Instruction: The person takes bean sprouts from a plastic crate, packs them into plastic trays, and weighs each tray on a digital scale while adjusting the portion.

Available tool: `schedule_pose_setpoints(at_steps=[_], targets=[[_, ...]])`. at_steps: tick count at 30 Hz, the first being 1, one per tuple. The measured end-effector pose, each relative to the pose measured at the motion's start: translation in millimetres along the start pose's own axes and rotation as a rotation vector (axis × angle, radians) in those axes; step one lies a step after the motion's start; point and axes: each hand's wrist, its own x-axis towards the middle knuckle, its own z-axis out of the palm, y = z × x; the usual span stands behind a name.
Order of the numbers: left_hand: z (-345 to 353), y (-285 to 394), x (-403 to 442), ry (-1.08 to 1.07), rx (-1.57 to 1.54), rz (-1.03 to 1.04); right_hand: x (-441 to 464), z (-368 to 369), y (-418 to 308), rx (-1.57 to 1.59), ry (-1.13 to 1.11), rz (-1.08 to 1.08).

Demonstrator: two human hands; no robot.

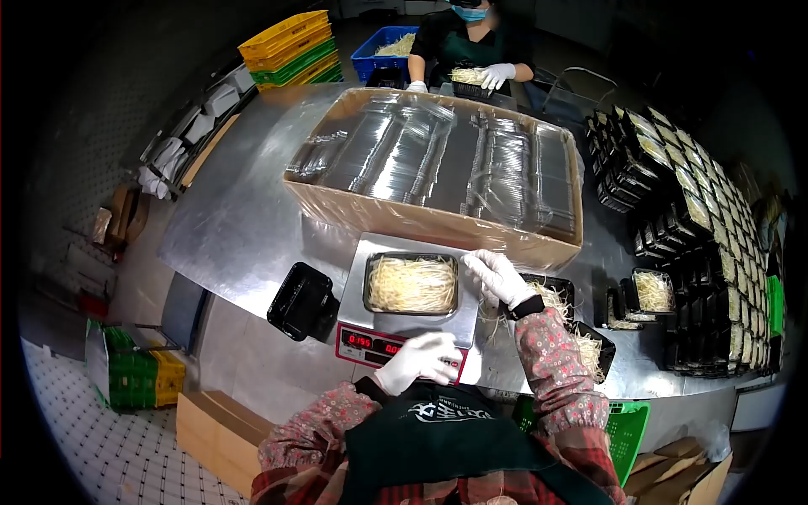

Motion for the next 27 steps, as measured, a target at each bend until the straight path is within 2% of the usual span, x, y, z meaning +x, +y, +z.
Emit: schedule_pose_setpoints(at_steps=[1, 3, 5, 7, 10, 11, 13, 17, 18, 19, 23, 24, 25, 26, 27], targets=[[4, 13, -4, -0.08, 0.213, -0.095, 4, -1, 1, 0.001, 0.005, -0.001], [-10, 29, -1, 0.033, 0.49, 0.23, 12, -2, -20, -0.322, 0.123, -0.126], [-49, 50, 30, 0.532, 0.915, 0.95, 31, 9, -32, -0.474, 0.18, -0.1], [-65, 101, 37, 0.938, 1.44, 1.194, 53, 29, -37, -0.532, 0.233, -0.14], [-106, 100, 73, 1.033, 1.602, 0.813, 87, 54, -43, -0.726, 0.127, -0.115], [-101, 101, 73, 1.061, 1.583, 0.522, 96, 58, -42, -0.739, 0.065, -0.042], [-105, 102, 79, 1.057, 1.521, 0.429, 105, 63, -36, -0.722, 0.028, 0.074], [-104, 104, 77, 0.964, 1.431, 0.38, 112, 64, -8, -0.515, -0.018, 0.14], [-107, 101, 79, 0.949, 1.399, 0.426, 112, 66, 0, -0.383, 0.008, 0.201], [-108, 100, 82, 0.936, 1.364, 0.476, 113, 66, 7, -0.383, 0.005, 0.204], [-108, 101, 81, 0.902, 1.302, 0.457, 118, 71, 17, -0.255, 0.055, 0.199], [-108, 99, 81, 0.899, 1.268, 0.639, 117, 70, 17, -0.177, 0.068, 0.223], [-109, 97, 80, 0.897, 1.267, 0.647, 116, 70, 17, -0.1, 0.079, 0.247], [-105, 99, 75, 0.907, 1.116, 0.603, 116, 67, 18, -0.089, 0.071, 0.239], [-103, 100, 70, 0.914, 0.967, 0.555, 114, 65, 20, 0.087, 0.046, 0.307]])
